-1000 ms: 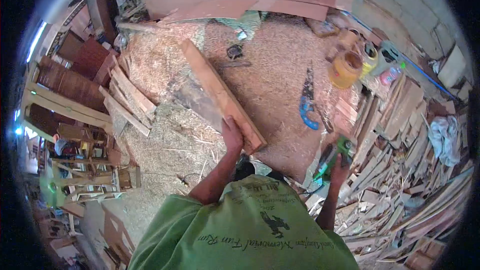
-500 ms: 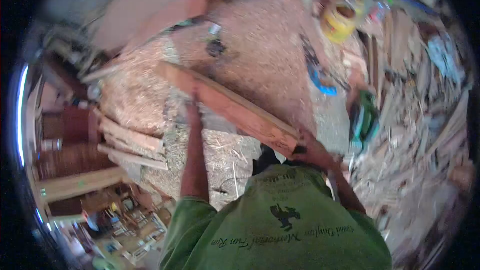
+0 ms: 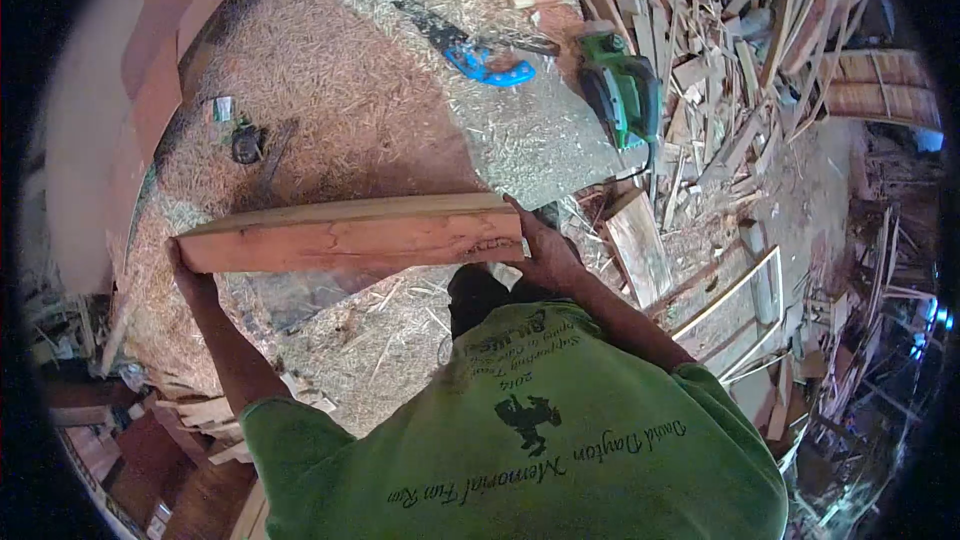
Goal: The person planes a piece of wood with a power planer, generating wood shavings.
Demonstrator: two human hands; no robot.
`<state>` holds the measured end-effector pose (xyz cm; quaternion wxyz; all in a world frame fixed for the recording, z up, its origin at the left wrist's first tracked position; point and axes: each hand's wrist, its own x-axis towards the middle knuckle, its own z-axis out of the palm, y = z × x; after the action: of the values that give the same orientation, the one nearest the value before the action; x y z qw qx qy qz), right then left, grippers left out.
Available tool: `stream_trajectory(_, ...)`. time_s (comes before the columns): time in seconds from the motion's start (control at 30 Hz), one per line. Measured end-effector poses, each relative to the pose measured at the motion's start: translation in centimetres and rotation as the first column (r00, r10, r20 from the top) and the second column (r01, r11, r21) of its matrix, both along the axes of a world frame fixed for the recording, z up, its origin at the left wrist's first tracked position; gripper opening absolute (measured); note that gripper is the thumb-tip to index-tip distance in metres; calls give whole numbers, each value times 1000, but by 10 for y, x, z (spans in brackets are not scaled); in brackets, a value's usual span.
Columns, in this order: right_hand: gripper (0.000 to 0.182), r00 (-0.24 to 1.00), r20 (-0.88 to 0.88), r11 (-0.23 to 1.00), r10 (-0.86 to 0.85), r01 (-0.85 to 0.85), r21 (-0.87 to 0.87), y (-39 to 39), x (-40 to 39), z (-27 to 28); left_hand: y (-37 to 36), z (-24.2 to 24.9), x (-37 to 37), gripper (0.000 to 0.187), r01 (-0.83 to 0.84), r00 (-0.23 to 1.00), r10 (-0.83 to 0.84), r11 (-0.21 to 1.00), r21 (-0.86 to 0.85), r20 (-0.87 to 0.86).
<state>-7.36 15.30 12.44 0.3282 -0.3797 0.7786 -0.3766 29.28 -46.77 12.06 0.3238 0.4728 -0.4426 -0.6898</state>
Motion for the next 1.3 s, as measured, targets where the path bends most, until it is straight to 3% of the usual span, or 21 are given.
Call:
stream_trajectory(0.17,71,958,183,968,-222,239,-77,-10,-10,-24,38,44,-24,78,-223,858,250,968,-114,449)
stream_trajectory(0.27,66,931,113,933,-346,355,-67,-21,-41,-30,14,1,26,84,-85,946,53,992,89,319)
stream_trajectory(0.33,73,934,-21,925,-356,355,133,-30,-70,-30,28,-9,46,85,-122,740,115,992,-37,663)
stream_trajectory(0.4,72,955,-68,917,-289,296,266,-39,-89,-22,60,2,22,81,-49,659,40,999,-10,751)
stream_trajectory(0.47,68,977,-48,922,-210,214,322,-42,-100,-33,78,-26,13,71,81,781,-68,997,7,621)
stream_trajectory(0.5,60,965,-148,921,-217,253,295,-36,-94,-61,91,-53,6,72,166,755,-107,986,-31,647)
stream_trajectory(0.53,57,962,-154,931,-227,261,255,-32,-89,-70,109,-87,-5,73,299,649,-98,945,-135,754)
stream_trajectory(0.57,55,958,-157,940,-238,268,211,-31,-84,-75,131,-127,-17,75,476,442,17,843,-251,897)
stream_trajectory(0.6,54,957,-152,948,-247,271,165,-31,-78,-77,160,-162,-27,77,611,252,198,727,-315,947)
stream_trajectory(0.63,65,930,-59,923,-364,368,112,-31,-73,-76,194,-198,-34,80,680,165,385,623,-387,908)
stream_trajectory(0.67,64,927,16,924,-375,373,88,-24,-71,-82,258,-110,-96,84,546,111,298,779,-309,948)
stream_trajectory(0.7,62,922,95,927,-375,370,63,-13,-73,-92,286,-114,-107,83,557,143,385,730,-396,912)
stream_trajectory(0.73,56,930,-3,921,-369,366,135,5,-77,-123,305,-121,-107,82,562,166,472,676,-477,866)
stream_trajectory(0.77,47,935,134,939,-328,306,160,11,-78,-123,325,-121,-110,82,542,174,478,683,-489,861)
stream_trajectory(0.8,47,970,-124,912,-209,239,332,16,-83,-129,342,-120,-114,81,523,183,483,689,-501,856)
stream_trajectory(0.87,50,970,-59,957,-235,242,162,17,-78,-118,362,-95,-123,82,504,188,452,718,-480,872)
stream_trajectory(0.93,53,988,-53,968,-147,155,199,26,-100,-151,360,-86,-122,82,488,216,417,737,-468,883)
stream_trajectory(1.03,50,990,-103,842,-95,135,522,19,-129,-181,359,-76,-114,81,436,304,385,757,-487,871)
stream_trajectory(1.1,44,959,-250,846,133,22,533,15,-124,-171,356,-80,-110,82,395,366,390,757,-521,845)
stream_trajectory(1.17,39,970,-201,842,137,-8,539,20,-135,-176,353,-79,-103,82,367,425,378,759,-538,823)
stream_trajectory(1.3,50,998,-50,790,49,-8,614,-3,-147,-170,340,-76,-89,80,274,503,392,773,-572,771)
